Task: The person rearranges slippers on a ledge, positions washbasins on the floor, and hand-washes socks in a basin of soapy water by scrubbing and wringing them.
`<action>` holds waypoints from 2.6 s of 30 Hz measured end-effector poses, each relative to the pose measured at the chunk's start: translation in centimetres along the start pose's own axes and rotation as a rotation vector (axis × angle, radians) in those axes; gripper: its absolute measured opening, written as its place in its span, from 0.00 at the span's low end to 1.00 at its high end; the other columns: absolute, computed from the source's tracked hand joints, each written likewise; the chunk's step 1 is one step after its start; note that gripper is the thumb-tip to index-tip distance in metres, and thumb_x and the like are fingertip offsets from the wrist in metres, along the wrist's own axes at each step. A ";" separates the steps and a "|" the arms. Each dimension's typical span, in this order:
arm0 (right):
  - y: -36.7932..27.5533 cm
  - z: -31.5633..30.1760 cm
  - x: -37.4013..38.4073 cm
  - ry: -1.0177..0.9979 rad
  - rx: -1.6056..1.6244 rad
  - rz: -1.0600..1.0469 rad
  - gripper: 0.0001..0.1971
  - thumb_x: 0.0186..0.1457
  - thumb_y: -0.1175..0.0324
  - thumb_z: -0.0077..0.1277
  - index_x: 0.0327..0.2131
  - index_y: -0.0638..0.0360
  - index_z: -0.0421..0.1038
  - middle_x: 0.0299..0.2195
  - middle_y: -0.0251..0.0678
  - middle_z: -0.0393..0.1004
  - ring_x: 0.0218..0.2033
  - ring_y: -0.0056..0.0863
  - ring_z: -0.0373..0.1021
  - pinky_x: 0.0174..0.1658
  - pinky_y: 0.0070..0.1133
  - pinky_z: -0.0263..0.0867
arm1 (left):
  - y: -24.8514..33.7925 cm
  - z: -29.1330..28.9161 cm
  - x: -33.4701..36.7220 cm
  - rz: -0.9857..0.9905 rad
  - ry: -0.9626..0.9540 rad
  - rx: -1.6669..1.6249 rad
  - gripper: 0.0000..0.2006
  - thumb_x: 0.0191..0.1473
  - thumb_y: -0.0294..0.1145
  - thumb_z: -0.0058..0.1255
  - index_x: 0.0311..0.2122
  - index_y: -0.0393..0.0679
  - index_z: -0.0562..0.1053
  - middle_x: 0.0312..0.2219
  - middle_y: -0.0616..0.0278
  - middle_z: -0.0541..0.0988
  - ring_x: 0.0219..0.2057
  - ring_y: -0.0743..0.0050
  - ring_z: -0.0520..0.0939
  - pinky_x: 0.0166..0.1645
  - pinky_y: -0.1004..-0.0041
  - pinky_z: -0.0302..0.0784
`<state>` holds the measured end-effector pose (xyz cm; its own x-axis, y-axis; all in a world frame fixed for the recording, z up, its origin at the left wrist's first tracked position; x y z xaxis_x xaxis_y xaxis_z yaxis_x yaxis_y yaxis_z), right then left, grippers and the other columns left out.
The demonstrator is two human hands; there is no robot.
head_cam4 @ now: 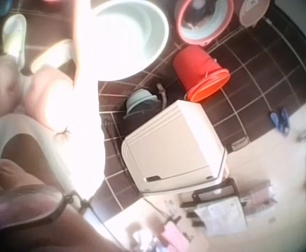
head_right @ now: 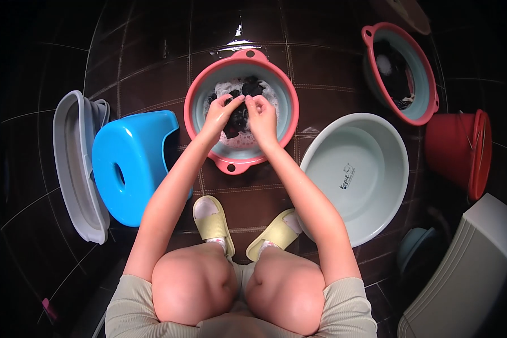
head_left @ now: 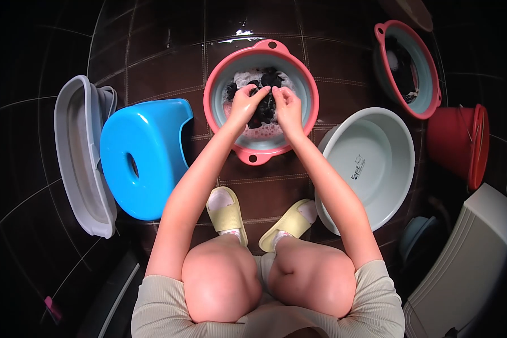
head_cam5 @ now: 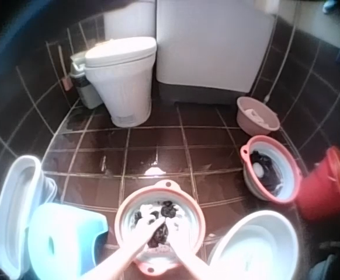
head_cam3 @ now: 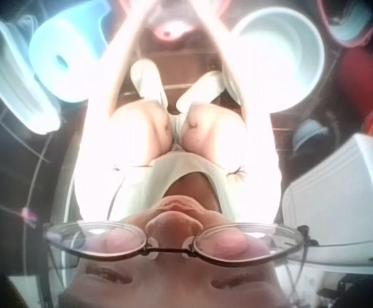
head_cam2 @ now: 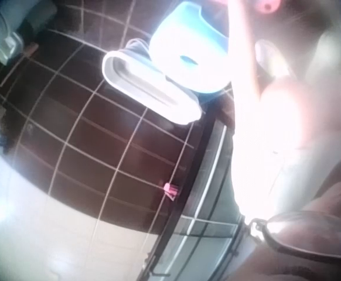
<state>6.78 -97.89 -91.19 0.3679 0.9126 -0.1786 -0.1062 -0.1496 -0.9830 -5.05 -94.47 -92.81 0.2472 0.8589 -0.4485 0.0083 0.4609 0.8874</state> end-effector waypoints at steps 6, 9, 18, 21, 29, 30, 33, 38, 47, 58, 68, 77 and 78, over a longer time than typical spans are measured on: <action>-0.7 -1.5 0.6 0.094 -0.208 -0.013 0.15 0.50 0.66 0.44 0.16 0.65 0.62 0.10 0.33 0.60 0.15 0.14 0.55 0.19 0.20 0.52 | -0.2 3.6 -1.7 0.259 0.047 0.196 0.20 0.54 0.39 0.34 0.27 0.31 0.72 0.19 0.55 0.76 0.23 0.75 0.74 0.29 0.73 0.66; -0.8 0.9 -2.1 0.050 -0.123 0.006 0.14 0.50 0.66 0.44 0.17 0.67 0.63 0.10 0.36 0.62 0.15 0.16 0.56 0.19 0.22 0.53 | -0.6 1.2 -0.9 0.006 0.111 0.098 0.21 0.54 0.39 0.33 0.23 0.29 0.70 0.16 0.57 0.73 0.20 0.75 0.71 0.28 0.72 0.65; -2.1 2.2 -2.4 0.010 -0.208 0.009 0.16 0.51 0.64 0.41 0.17 0.67 0.63 0.11 0.41 0.62 0.14 0.21 0.57 0.20 0.25 0.54 | 0.1 0.3 0.0 -0.047 0.057 0.114 0.21 0.54 0.40 0.33 0.22 0.31 0.70 0.15 0.55 0.72 0.19 0.74 0.71 0.27 0.70 0.65; -3.0 0.0 -0.2 0.061 -0.312 0.011 0.16 0.51 0.63 0.41 0.17 0.67 0.63 0.11 0.42 0.61 0.14 0.22 0.56 0.20 0.26 0.53 | 1.0 2.2 -1.4 0.173 0.157 0.102 0.21 0.54 0.40 0.34 0.20 0.32 0.69 0.13 0.57 0.71 0.17 0.76 0.70 0.25 0.70 0.63; -3.5 0.5 -0.2 0.092 -0.322 -0.006 0.16 0.51 0.63 0.41 0.18 0.67 0.63 0.13 0.46 0.63 0.13 0.32 0.60 0.21 0.28 0.55 | 0.5 1.6 -2.0 0.072 0.192 0.062 0.21 0.54 0.40 0.34 0.21 0.31 0.69 0.12 0.58 0.69 0.18 0.77 0.68 0.25 0.71 0.62; -2.6 -0.9 1.3 0.099 -0.396 0.030 0.17 0.51 0.62 0.41 0.17 0.67 0.62 0.13 0.46 0.64 0.14 0.34 0.61 0.21 0.29 0.55 | 0.7 3.2 -2.7 0.087 0.146 0.150 0.21 0.54 0.40 0.34 0.20 0.30 0.68 0.12 0.57 0.69 0.18 0.76 0.67 0.25 0.70 0.61; -2.1 0.0 -0.5 0.077 -0.375 0.051 0.17 0.51 0.62 0.41 0.18 0.67 0.62 0.13 0.46 0.64 0.14 0.33 0.60 0.21 0.28 0.55 | 0.2 1.7 -1.8 0.077 0.136 0.150 0.21 0.54 0.40 0.34 0.20 0.31 0.68 0.13 0.57 0.70 0.17 0.75 0.68 0.25 0.70 0.62; -2.2 -0.2 0.2 0.062 -0.416 0.035 0.16 0.51 0.64 0.41 0.18 0.66 0.61 0.13 0.46 0.63 0.14 0.34 0.59 0.21 0.28 0.55 | 0.1 2.3 -2.6 -0.015 0.163 0.111 0.20 0.54 0.39 0.34 0.24 0.31 0.71 0.16 0.55 0.73 0.20 0.73 0.72 0.28 0.71 0.65; 0.0 -0.2 0.7 0.059 -0.445 -0.024 0.18 0.50 0.60 0.44 0.16 0.66 0.61 0.12 0.45 0.61 0.14 0.33 0.59 0.22 0.28 0.54 | -3.5 1.6 -1.2 -0.108 0.058 0.125 0.19 0.55 0.42 0.34 0.28 0.35 0.72 0.19 0.67 0.72 0.21 0.84 0.69 0.26 0.80 0.63; 2.3 -3.1 3.8 -0.395 -0.480 0.061 0.14 0.49 0.61 0.47 0.23 0.64 0.70 0.14 0.34 0.66 0.17 0.17 0.61 0.24 0.19 0.58 | -4.4 -4.3 1.1 -0.281 -0.218 0.329 0.09 0.40 0.37 0.54 0.25 0.45 0.69 0.19 0.71 0.68 0.20 0.83 0.68 0.28 0.80 0.64; 3.7 0.7 0.6 -0.657 -1.111 0.063 0.16 0.44 0.57 0.41 0.34 0.49 0.73 0.33 0.45 0.72 0.38 0.40 0.67 0.44 0.28 0.61 | -5.4 -3.3 1.9 -0.052 -0.152 0.900 0.15 0.37 0.37 0.58 0.27 0.39 0.69 0.17 0.60 0.72 0.22 0.77 0.74 0.26 0.76 0.67; 8.1 -0.5 1.7 -0.552 -0.503 0.263 0.15 0.40 0.57 0.54 0.21 0.60 0.68 0.17 0.32 0.68 0.21 0.19 0.64 0.29 0.18 0.60 | -4.6 -1.9 2.6 0.051 -0.271 0.434 0.19 0.35 0.31 0.60 0.29 0.41 0.61 0.19 0.65 0.70 0.19 0.83 0.68 0.22 0.81 0.63; 7.7 -0.6 1.9 -0.543 -0.657 0.213 0.16 0.40 0.55 0.53 0.24 0.60 0.69 0.19 0.36 0.70 0.24 0.27 0.68 0.30 0.21 0.62 | -5.1 -2.5 2.7 -0.026 -0.216 0.421 0.18 0.35 0.31 0.60 0.29 0.41 0.63 0.19 0.65 0.71 0.19 0.83 0.69 0.22 0.81 0.64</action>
<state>7.17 -97.54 -99.16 -0.1077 0.8704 -0.4804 0.4920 -0.3732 -0.7865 -6.91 -93.95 -98.79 0.4371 0.7617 -0.4783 0.3980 0.3131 0.8623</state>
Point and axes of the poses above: each hand's wrist, its own x-axis towards the middle knuckle, its own z-axis out of the palm, y = z × x, the point moved 9 cm from there along x, towards the middle knuckle
